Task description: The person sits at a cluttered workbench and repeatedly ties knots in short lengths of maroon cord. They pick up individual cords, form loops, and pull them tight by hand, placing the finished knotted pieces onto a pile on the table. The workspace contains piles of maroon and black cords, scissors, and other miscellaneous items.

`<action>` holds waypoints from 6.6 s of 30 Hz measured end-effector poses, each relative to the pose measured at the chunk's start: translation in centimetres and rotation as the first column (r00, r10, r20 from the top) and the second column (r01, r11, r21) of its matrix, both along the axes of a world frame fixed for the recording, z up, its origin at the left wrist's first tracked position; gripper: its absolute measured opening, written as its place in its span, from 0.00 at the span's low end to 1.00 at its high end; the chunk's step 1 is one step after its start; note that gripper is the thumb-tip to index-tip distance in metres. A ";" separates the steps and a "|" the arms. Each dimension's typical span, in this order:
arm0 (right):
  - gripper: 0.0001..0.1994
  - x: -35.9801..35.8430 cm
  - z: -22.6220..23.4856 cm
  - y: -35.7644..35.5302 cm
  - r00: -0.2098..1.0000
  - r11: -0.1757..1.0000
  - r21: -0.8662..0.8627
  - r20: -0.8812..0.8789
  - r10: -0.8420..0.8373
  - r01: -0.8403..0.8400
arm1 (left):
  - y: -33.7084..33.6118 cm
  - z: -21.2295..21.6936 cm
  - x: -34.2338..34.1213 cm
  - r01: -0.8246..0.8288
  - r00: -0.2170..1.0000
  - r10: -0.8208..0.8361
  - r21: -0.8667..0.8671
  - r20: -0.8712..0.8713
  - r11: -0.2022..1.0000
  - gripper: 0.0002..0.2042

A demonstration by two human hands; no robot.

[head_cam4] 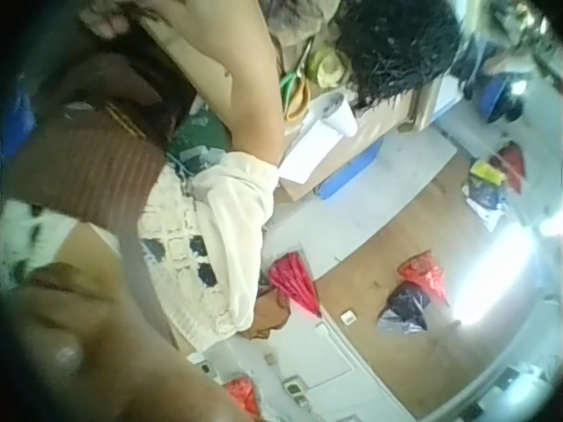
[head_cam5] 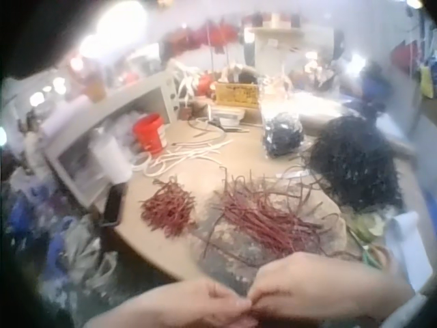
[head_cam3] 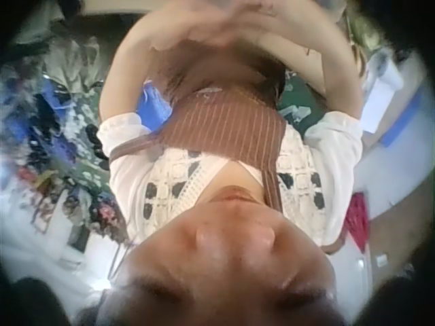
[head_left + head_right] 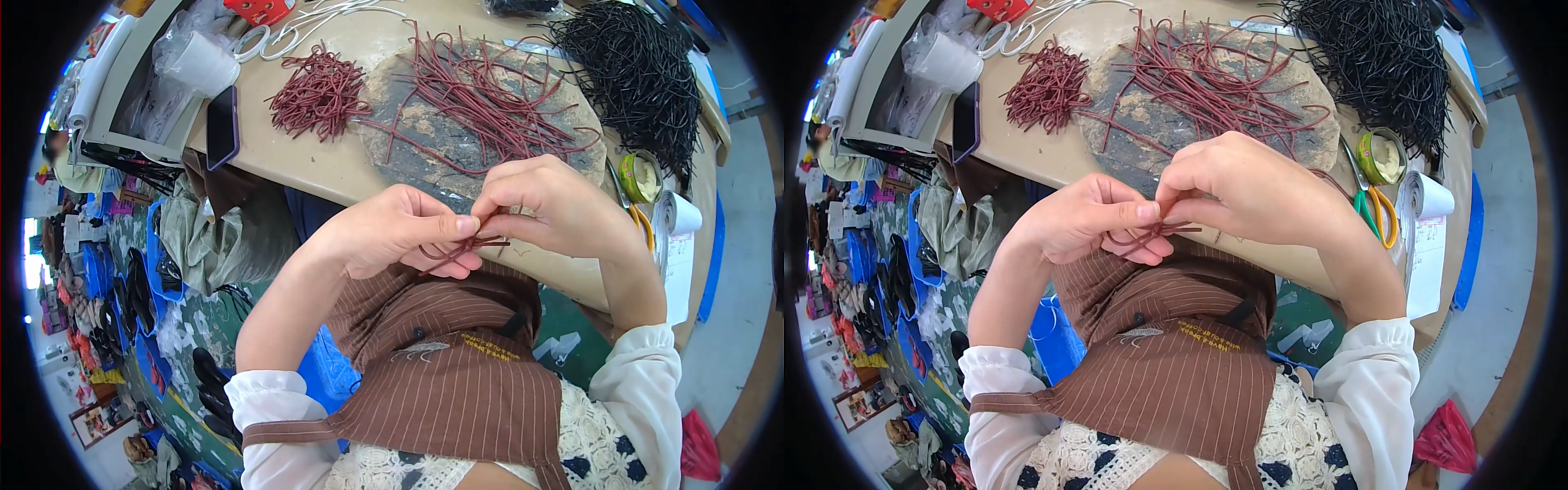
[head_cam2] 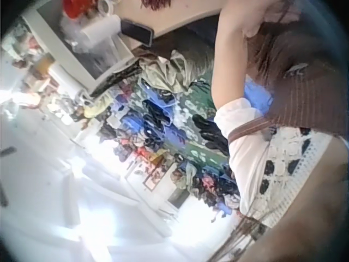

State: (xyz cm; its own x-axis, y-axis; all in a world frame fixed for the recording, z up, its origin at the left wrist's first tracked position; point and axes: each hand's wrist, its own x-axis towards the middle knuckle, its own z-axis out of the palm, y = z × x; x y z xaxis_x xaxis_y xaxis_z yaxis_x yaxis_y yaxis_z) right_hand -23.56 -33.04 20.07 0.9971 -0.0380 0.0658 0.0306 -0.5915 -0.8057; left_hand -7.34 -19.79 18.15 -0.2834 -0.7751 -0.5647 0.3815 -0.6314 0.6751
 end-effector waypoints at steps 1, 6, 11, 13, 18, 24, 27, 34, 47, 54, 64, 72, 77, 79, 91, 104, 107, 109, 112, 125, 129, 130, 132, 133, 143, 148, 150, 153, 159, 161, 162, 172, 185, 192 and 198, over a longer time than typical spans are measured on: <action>0.03 0.0 -0.2 0.1 0.998 0.996 -0.090 0.060 0.020 -0.014 | -0.1 0.0 0.1 0.008 1.000 -0.008 0.010 0.005 1.000 0.11; 0.02 0.3 -0.3 -0.1 0.987 0.915 -0.399 0.160 0.009 0.057 | -0.8 0.1 0.6 0.019 0.996 -0.014 -0.054 0.087 0.998 0.11; 0.02 1.4 -3.6 -0.6 0.968 0.921 -0.338 0.220 -0.123 0.194 | -0.4 -1.5 0.4 -0.186 0.978 0.186 -0.008 0.090 0.983 0.12; 0.04 1.4 -5.8 0.4 0.879 0.840 0.383 0.127 -0.460 0.384 | 0.2 -2.0 -0.2 -0.291 0.956 0.291 -0.006 0.034 0.957 0.12; 0.08 1.1 -6.0 3.2 0.801 0.300 0.899 -0.087 -0.593 0.320 | 0.4 -1.3 -1.4 -0.473 0.881 0.472 -0.025 -0.045 0.881 0.11; 0.05 0.4 -5.4 3.5 0.803 0.314 0.892 -0.085 -0.590 0.325 | 0.2 -1.1 -1.6 -0.398 0.915 0.395 -0.021 -0.084 0.917 0.09; 0.05 -0.2 -5.3 3.5 0.839 0.194 0.956 -0.083 -0.537 0.219 | 0.3 -0.9 -1.6 -0.375 0.910 0.369 0.006 -0.190 0.927 0.08; 0.07 -1.3 -4.7 3.4 0.884 0.123 0.974 -0.117 -0.452 0.192 | 1.0 -0.1 -2.0 -0.334 0.920 0.333 0.030 -0.208 0.942 0.07; 0.05 -2.0 -4.5 3.9 0.881 0.337 0.907 -0.071 -0.469 0.252 | 0.3 0.2 -3.7 -0.340 0.900 0.371 -0.166 0.227 0.926 0.08; 0.09 -1.7 -6.3 4.5 0.819 0.430 0.852 0.002 -0.574 0.299 | 0.7 -2.0 -0.2 -0.148 0.943 0.209 -0.239 0.257 0.960 0.07; 0.07 4.1 -10.5 3.0 0.525 0.502 -0.155 0.215 -0.824 0.851 | -1.9 -2.5 4.6 0.386 -0.035 0.530 -0.477 0.847 0.789 0.16; 0.10 0.9 -7.6 0.6 0.557 0.659 0.253 0.375 -0.741 0.708 | -5.6 -6.3 0.2 0.687 -0.099 0.762 -0.510 0.640 0.518 0.13; 0.07 -2.6 -1.5 -0.9 0.685 0.872 0.249 0.543 -0.486 0.422 | -4.8 3.5 0.6 0.795 -0.127 0.872 -0.477 0.473 0.375 0.09; 0.08 -4.4 0.0 -0.9 0.830 0.861 0.475 0.393 -0.395 0.185 | -3.8 5.2 1.3 0.829 -0.077 0.892 -0.468 0.445 0.306 0.10; 0.12 -2.2 -2.1 1.4 0.973 0.821 0.570 0.174 -0.151 0.025 | 0.2 3.5 -1.2 0.751 -0.054 0.644 -0.394 0.763 0.530 0.11; 0.09 -1.8 -3.6 1.8 0.859 0.754 0.567 0.149 -0.490 0.331 | 1.3 -2.6 -5.5 -0.422 0.816 0.531 -0.392 0.228 0.817 0.10; 0.09 -2.1 -3.8 1.7 0.885 0.691 0.619 -0.014 -0.465 0.373 | 1.8 -3.8 -5.1 -0.400 0.869 0.469 -0.331 0.160 0.855 0.09; 0.09 -2.0 -3.9 2.0 0.907 0.676 0.674 0.022 -0.421 0.297 | 2.1 -3.9 -5.0 -0.423 0.874 0.473 -0.307 0.113 0.853 0.09; 0.09 -2.0 -3.8 2.4 0.911 0.655 0.712 0.053 -0.408 0.252 | 2.4 -3.8 -4.7 -0.454 0.874 0.484 -0.295 0.034 0.841 0.09; 0.06 -1.3 -4.7 2.9 0.860 0.599 0.762 0.113 -0.498 0.247 | 2.8 -4.5 -4.8 -0.439 0.769 0.592 -0.473 0.241 0.764 0.09; 0.07 -0.8 -5.4 3.0 0.850 0.614 0.749 0.135 -0.509 0.248 | 2.7 -3.9 -4.8 -0.406 0.769 0.577 -0.486 0.275 0.774 0.09; 0.07 -0.7 -5.7 3.0 0.830 0.628 0.739 0.176 -0.530 0.243 | 2.7 -3.8 -5.0 -0.394 0.771 0.569 -0.488 0.285 0.779 0.09; 0.07 -0.7 -6.5 3.0 0.781 0.655 0.720 0.265 -0.566 0.230 | 2.8 -3.9 -4.9 -0.371 0.752 0.560 -0.478 0.348 0.796 0.09; 0.07 -0.8 -6.7 2.9 0.768 0.647 0.730 0.280 -0.575 0.219 | 2.6 -4.1 -4.8 -0.359 0.745 0.553 -0.474 0.372 0.804 0.09; 0.07 -2.7 -7.3 1.0 0.790 0.511 0.850 0.225 -0.571 0.128 | 0.7 -1.9 -7.4 -0.390 0.748 0.526 -0.373 0.404 0.842 0.08; 0.12 -4.2 -6.7 -0.6 0.803 0.560 0.805 0.197 -0.563 0.195 | -1.0 -0.2 -8.8 -0.489 0.786 0.518 -0.174 0.337 0.855 0.12; 0.10 -4.2 -6.3 -0.7 0.844 0.500 0.832 0.078 -0.531 0.238 | -0.7 -1.0 -7.8 -0.471 0.844 0.483 -0.109 0.233 0.876 0.14; 0.09 -3.8 -6.1 -0.7 0.891 0.475 0.849 0.010 -0.453 0.232 | -0.4 -1.0 -7.3 -0.446 0.882 0.453 -0.082 0.126 0.891 0.15; 0.08 -1.2 -6.1 0.5 0.917 0.418 0.867 -0.100 -0.386 0.270 | 1.1 -2.3 -5.3 -0.488 0.872 0.489 -0.073 0.006 0.870 0.13; 0.07 -0.9 -6.0 1.1 0.918 0.432 0.866 -0.073 -0.391 0.253 | 1.4 -2.1 -5.3 -0.496 0.865 0.502 -0.137 0.013 0.858 0.13; 0.07 -0.7 -5.8 1.2 0.920 0.444 0.856 -0.088 -0.381 0.266 | 1.4 -2.1 -5.2 -0.493 0.864 0.503 -0.169 0.019 0.853 0.13; 0.06 0.9 -4.7 3.0 0.889 0.523 0.786 -0.072 -0.453 0.330 | 2.3 -2.7 -4.2 -0.524 0.797 0.591 -0.347 0.120 0.777 0.10; 0.28 1.0 -6.2 7.9 0.940 0.341 0.876 -0.327 -0.101 0.341 | 3.4 -4.2 -1.9 -0.782 0.620 0.775 -0.177 -0.121 0.598 0.08; 0.06 -0.7 -2.3 3.7 0.936 0.907 0.308 0.108 -0.334 0.288 | 5.6 -1.9 -1.9 -0.475 0.878 0.471 -0.037 -0.087 0.879 0.08; 0.07 1.1 -3.8 5.4 0.770 0.869 0.019 0.455 -0.448 0.494 | 4.6 -3.2 -3.7 -0.641 0.755 0.612 -0.070 -0.237 0.764 0.09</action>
State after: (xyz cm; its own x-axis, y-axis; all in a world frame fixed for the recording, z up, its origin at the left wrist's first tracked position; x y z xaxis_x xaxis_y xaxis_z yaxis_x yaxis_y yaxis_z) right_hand -22.43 -27.62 16.23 0.7220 -0.4655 0.5119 0.0568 -0.6975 -0.7143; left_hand -11.05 -15.19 14.99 0.2048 -0.8813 -0.4259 0.7865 -0.1109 0.6076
